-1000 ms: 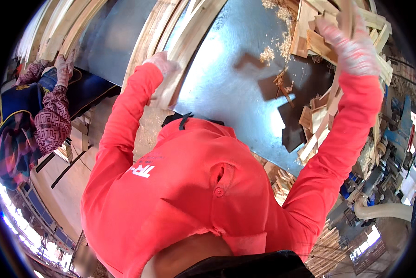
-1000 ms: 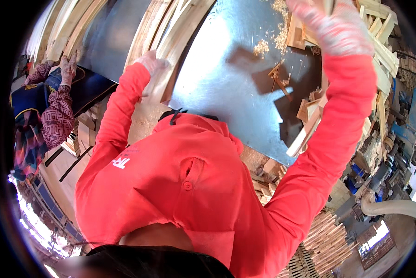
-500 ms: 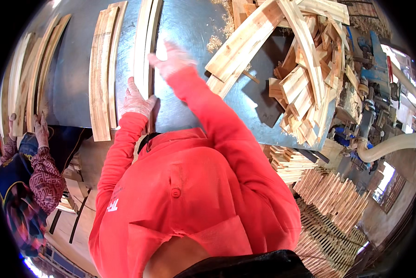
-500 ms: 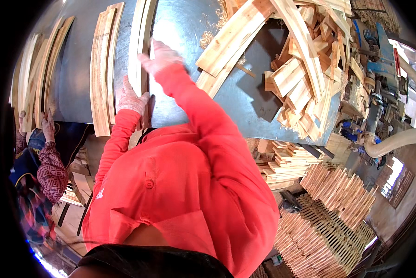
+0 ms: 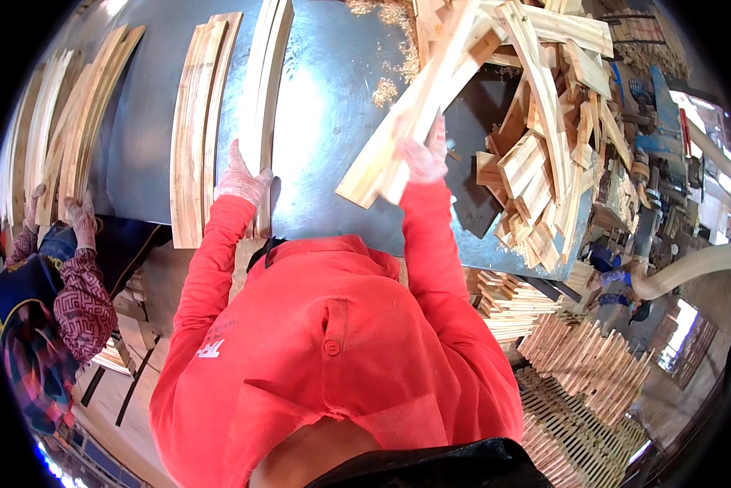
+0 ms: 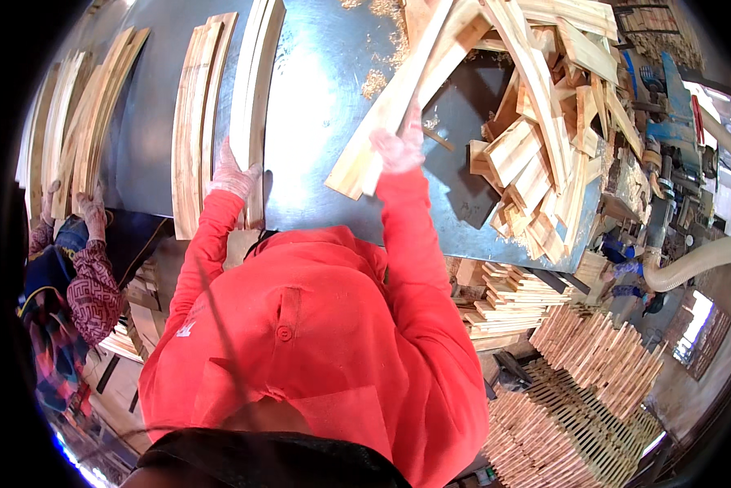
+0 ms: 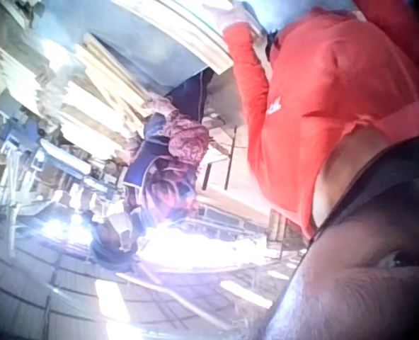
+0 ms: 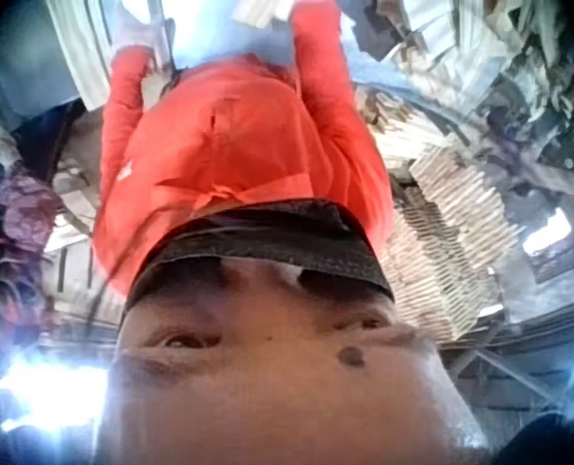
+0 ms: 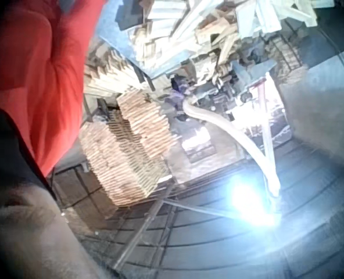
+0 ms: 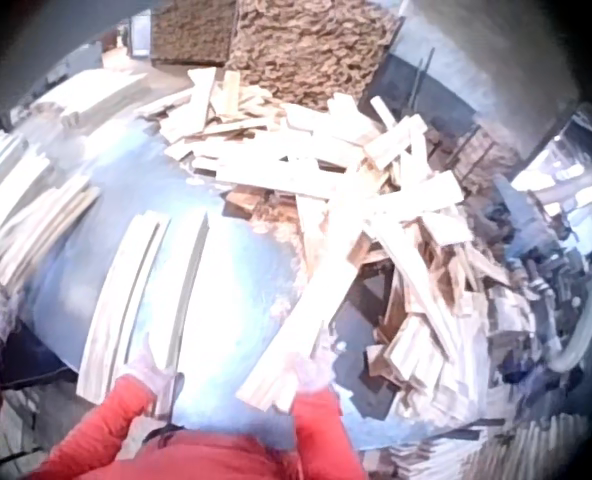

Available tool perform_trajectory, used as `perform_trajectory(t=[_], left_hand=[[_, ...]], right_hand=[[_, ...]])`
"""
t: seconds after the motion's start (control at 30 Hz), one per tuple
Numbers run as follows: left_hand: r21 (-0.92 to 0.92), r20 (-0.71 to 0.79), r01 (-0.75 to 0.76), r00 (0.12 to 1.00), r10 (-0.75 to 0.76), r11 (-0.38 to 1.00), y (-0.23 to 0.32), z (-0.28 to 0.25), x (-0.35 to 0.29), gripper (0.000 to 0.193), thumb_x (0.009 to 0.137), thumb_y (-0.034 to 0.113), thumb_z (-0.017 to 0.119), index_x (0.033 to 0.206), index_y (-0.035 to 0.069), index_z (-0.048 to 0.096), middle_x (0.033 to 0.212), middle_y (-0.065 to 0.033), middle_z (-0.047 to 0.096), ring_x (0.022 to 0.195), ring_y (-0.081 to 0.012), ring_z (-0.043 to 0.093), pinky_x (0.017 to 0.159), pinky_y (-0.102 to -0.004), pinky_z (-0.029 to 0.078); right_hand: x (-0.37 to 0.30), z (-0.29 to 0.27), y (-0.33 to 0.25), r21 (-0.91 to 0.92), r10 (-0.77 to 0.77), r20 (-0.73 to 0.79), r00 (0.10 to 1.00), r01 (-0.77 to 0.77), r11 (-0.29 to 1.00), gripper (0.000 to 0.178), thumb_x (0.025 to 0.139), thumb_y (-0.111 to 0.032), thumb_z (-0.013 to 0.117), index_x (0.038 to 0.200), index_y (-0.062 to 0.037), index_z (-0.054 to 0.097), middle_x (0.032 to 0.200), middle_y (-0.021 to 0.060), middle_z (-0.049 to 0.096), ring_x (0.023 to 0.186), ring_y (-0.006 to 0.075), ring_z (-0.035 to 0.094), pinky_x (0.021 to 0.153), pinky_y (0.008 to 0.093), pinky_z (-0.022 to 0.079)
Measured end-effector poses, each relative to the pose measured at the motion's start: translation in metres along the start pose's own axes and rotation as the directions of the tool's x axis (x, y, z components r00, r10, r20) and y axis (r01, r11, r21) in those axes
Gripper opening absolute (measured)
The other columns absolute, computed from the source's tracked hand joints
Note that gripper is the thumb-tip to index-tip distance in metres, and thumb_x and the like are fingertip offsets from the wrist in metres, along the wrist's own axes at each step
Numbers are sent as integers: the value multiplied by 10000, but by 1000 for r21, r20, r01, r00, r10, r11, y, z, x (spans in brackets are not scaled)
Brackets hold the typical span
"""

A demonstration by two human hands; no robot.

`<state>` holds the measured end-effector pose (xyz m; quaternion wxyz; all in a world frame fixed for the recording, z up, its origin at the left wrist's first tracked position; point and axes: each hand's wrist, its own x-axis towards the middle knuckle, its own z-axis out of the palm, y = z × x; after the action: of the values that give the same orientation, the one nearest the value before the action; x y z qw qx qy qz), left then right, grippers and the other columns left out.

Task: The person sorts through a large pile of wooden planks on a metal table, picking up pieces one by one and arranging them into a neat stack. The person wears gloves and handles the wood with both hands, moving from a disorganized pile to an organized stack.

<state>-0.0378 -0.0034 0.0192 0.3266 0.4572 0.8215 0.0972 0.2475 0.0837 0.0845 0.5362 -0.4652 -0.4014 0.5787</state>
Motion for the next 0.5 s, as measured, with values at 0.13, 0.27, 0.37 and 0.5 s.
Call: perform_trajectory(t=[0.13, 0.27, 0.37, 0.5], left_hand=[[-62, -53, -142, 989, 138, 988, -17, -1, 3, 944, 743, 360, 687, 1484, 56, 186, 1110, -279, 629, 1040, -411, 619, 915, -428, 475], [-164, 16, -114, 993, 119, 980, -6, -17, -4, 953, 739, 356, 697, 1476, 19, 196, 1125, -285, 617, 1050, -393, 619, 917, -405, 480], [-143, 64, -60, 996, 69, 988, -14, -15, 2, 1000, 744, 377, 693, 1497, 6, 149, 1172, -291, 601, 1087, -384, 607, 942, -389, 470], [-125, 93, -23, 995, 35, 992, -17, -12, 2, 998, 755, 393, 680, 1506, 22, 138, 1198, -293, 593, 1108, -385, 601, 963, -385, 461]], right_hand=[[-25, 7, 7, 565, 226, 449, 864, -471, 678, 690, 779, -185, 635, 1390, 18, 389, 1193, 269, 556, 1041, 432, 592, 870, 470, 547], [-30, 5, 59, 203, 487, 212, 848, -525, 826, 616, 844, -184, 626, 1388, -3, 401, 1218, 179, 585, 1077, 321, 619, 882, 436, 551], [-35, 6, 94, 282, 468, 244, 850, -524, 804, 609, 880, -227, 631, 1407, -47, 385, 1201, 130, 599, 1033, 251, 641, 887, 410, 545], [-34, 8, 113, 44, 458, 154, 876, -469, 882, 551, 984, -389, 497, 1425, -83, 374, 1247, 102, 571, 1077, 242, 611, 914, 357, 528]])
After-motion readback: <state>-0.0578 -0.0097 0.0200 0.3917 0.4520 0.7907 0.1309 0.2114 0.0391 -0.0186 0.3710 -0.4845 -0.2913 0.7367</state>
